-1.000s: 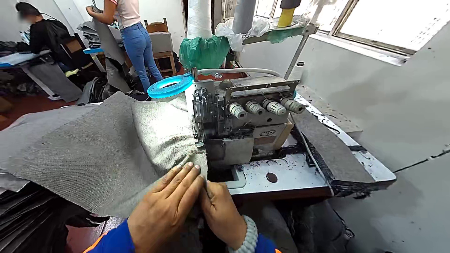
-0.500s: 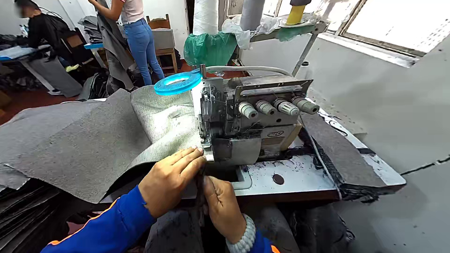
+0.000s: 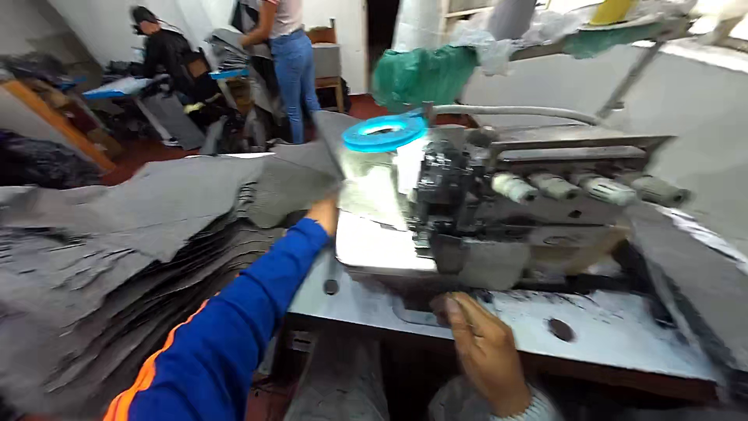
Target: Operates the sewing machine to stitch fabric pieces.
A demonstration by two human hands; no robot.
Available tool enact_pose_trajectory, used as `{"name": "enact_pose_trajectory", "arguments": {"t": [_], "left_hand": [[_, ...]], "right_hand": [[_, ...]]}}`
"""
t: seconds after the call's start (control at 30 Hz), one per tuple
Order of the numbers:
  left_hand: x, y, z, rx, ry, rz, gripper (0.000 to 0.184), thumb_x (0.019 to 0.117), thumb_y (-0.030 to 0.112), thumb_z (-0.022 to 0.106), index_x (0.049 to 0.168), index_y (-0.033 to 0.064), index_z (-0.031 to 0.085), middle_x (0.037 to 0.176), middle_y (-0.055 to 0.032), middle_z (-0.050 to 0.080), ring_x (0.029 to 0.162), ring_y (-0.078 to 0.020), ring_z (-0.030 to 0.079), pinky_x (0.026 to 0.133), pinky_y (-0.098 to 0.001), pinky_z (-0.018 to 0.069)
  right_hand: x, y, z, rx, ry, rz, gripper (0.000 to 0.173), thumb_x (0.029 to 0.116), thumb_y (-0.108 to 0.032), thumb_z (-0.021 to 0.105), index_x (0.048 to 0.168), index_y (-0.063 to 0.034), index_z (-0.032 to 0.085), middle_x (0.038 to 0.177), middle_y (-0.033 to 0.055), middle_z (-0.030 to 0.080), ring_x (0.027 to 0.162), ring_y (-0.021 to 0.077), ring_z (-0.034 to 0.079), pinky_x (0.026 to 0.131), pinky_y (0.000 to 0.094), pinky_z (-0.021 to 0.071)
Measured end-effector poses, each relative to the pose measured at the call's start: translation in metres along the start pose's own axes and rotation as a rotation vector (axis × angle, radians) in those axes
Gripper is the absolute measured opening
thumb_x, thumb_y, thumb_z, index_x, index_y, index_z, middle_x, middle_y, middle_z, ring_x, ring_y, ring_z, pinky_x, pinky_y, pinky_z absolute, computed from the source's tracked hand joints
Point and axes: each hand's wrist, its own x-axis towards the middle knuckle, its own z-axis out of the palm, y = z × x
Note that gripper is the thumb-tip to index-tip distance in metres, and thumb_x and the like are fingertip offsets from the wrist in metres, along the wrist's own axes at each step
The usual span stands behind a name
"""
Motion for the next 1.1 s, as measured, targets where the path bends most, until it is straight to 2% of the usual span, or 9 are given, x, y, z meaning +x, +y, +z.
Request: {"name": "enact_pose_trajectory", "arguments": {"t": [0.07,0.23,0.33,0.4,0.57,0.7,0.83,1.03,1.1], "left_hand": [[-0.022,0.000,-0.046,0.191,-0.148,0.037,0.055,0.0913,0.020,0.076,0.137,-0.0039,0.059,0.135,-0.0291,0.060,0.132,-0.0463,0.053,0.112,-0.0671,0.0351],[-0.156,-0.071,-0.164,0.404,0.194,-0.193,0.030,0.0938,0.026,0.075,0.109,0.0002,0.074,0.110,-0.0229,0.070,0.107,-0.0435,0.067,0.091,-0.0665,0.0510],[-0.206,-0.106,-0.188,0.425,0.240,-0.188,0.017,0.0928,0.024,0.076,0.088,0.0078,0.077,0.080,-0.0113,0.073,0.079,-0.0313,0.071,0.074,-0.0609,0.0547],[-0.205,-0.099,-0.190,0.485,0.178,-0.184,0.019,0.0947,0.017,0.071,0.083,0.0027,0.074,0.076,-0.0162,0.070,0.079,-0.0372,0.069,0.075,-0.0635,0.0521],[-0.166,-0.086,-0.220,0.452,-0.174,-0.222,0.019,0.0952,0.017,0.073,0.086,0.0001,0.075,0.080,-0.0150,0.070,0.079,-0.0316,0.067,0.077,-0.0559,0.0515],[-0.164,-0.076,-0.217,0.449,-0.218,-0.172,0.042,0.0912,0.034,0.078,0.116,0.0014,0.072,0.099,-0.0169,0.074,0.093,-0.0342,0.071,0.089,-0.0598,0.0535],[-0.155,-0.094,-0.217,0.472,-0.004,-0.182,0.026,0.1015,0.014,0.056,0.094,-0.0064,0.070,0.085,-0.0239,0.069,0.085,-0.0418,0.069,0.079,-0.0648,0.0526],[-0.173,-0.074,-0.221,0.408,-0.033,-0.209,0.049,0.0936,0.036,0.075,0.122,-0.0025,0.068,0.112,-0.0238,0.071,0.109,-0.0430,0.067,0.098,-0.0668,0.0480],[-0.176,-0.061,-0.205,0.588,-0.124,-0.172,0.034,0.1017,0.030,0.064,0.110,-0.0024,0.072,0.106,-0.0226,0.072,0.106,-0.0427,0.067,0.093,-0.0649,0.0475]], "right_hand": [[-0.003,0.001,-0.006,0.047,-0.072,0.020,0.040,0.1033,-0.016,0.044,0.088,0.0088,0.070,0.083,0.0166,0.071,0.077,0.0156,0.070,0.075,0.0268,0.0584],[-0.002,-0.001,-0.015,0.107,-0.175,0.049,0.031,0.0980,-0.005,0.047,0.087,0.0137,0.070,0.085,0.0227,0.071,0.079,0.0224,0.070,0.079,0.0305,0.0575],[-0.002,0.003,-0.015,0.099,-0.186,0.019,0.031,0.0978,-0.002,0.047,0.086,0.0146,0.069,0.085,0.0256,0.071,0.080,0.0263,0.071,0.081,0.0322,0.0567],[-0.003,0.005,-0.014,0.092,-0.194,0.000,0.031,0.0984,-0.002,0.046,0.086,0.0150,0.069,0.085,0.0268,0.070,0.080,0.0280,0.071,0.081,0.0336,0.0567],[-0.008,0.005,-0.020,0.116,-0.180,-0.002,0.031,0.0986,-0.006,0.048,0.087,0.0138,0.070,0.087,0.0264,0.071,0.081,0.0281,0.071,0.082,0.0339,0.0566],[-0.015,0.005,-0.026,0.133,-0.174,-0.006,0.030,0.0972,-0.006,0.051,0.084,0.0137,0.070,0.094,0.0284,0.071,0.089,0.0284,0.071,0.087,0.0319,0.0553],[-0.015,0.005,-0.024,0.159,-0.165,0.016,0.032,0.0979,-0.008,0.051,0.084,0.0140,0.070,0.094,0.0271,0.071,0.091,0.0226,0.069,0.087,0.0266,0.0538],[-0.016,-0.016,-0.029,0.231,-0.165,0.114,0.029,0.0989,-0.006,0.050,0.089,0.0145,0.068,0.090,0.0221,0.071,0.088,0.0139,0.070,0.086,0.0239,0.0547],[-0.019,-0.027,-0.027,0.260,-0.180,0.111,0.027,0.0975,-0.004,0.051,0.089,0.0140,0.069,0.089,0.0218,0.072,0.089,0.0149,0.070,0.086,0.0247,0.0547]]}}
